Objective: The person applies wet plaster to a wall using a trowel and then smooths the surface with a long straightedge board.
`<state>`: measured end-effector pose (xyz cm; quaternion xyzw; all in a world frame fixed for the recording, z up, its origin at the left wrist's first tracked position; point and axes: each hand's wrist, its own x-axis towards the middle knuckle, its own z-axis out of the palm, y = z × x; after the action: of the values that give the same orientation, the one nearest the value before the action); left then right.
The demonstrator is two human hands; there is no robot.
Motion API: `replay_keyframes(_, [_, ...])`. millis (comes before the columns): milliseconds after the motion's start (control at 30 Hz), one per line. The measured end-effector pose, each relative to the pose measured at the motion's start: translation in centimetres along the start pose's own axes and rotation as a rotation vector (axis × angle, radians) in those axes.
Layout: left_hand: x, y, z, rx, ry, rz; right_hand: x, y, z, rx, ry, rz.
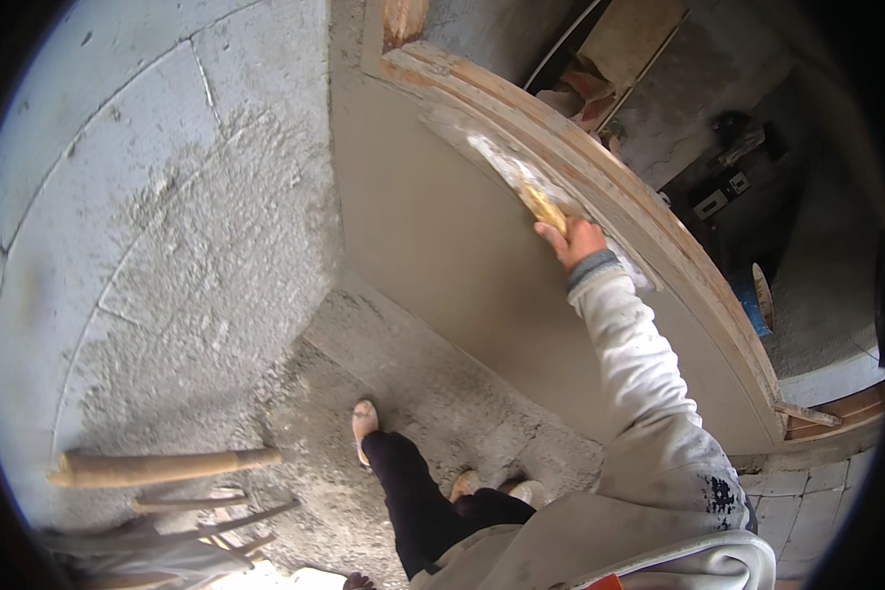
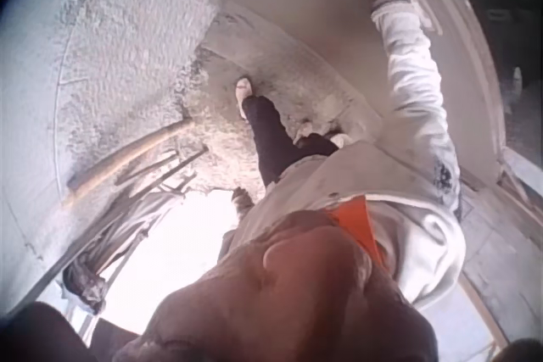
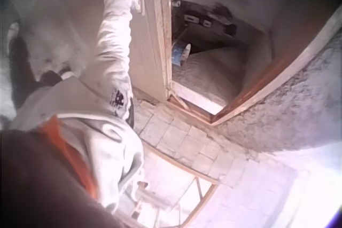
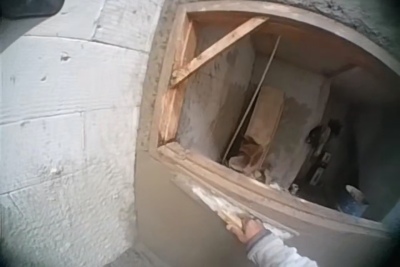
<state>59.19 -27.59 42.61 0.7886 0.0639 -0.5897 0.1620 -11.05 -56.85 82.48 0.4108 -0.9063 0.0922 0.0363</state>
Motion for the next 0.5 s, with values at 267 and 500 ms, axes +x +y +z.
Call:
replay_keyframes(267, [-4.6, 22.9, 7.2, 0.155, -0.178, 0.191, 8.3, -11.5, 10.6, 0.117, -0.121, 0.105])
replay_keyframes(500, [-5.6, 37.4, 10.9, 0.392, -0.181, 0.444, -7.0, 5.9, 6.2, -0.171, -0.379, 0.349])
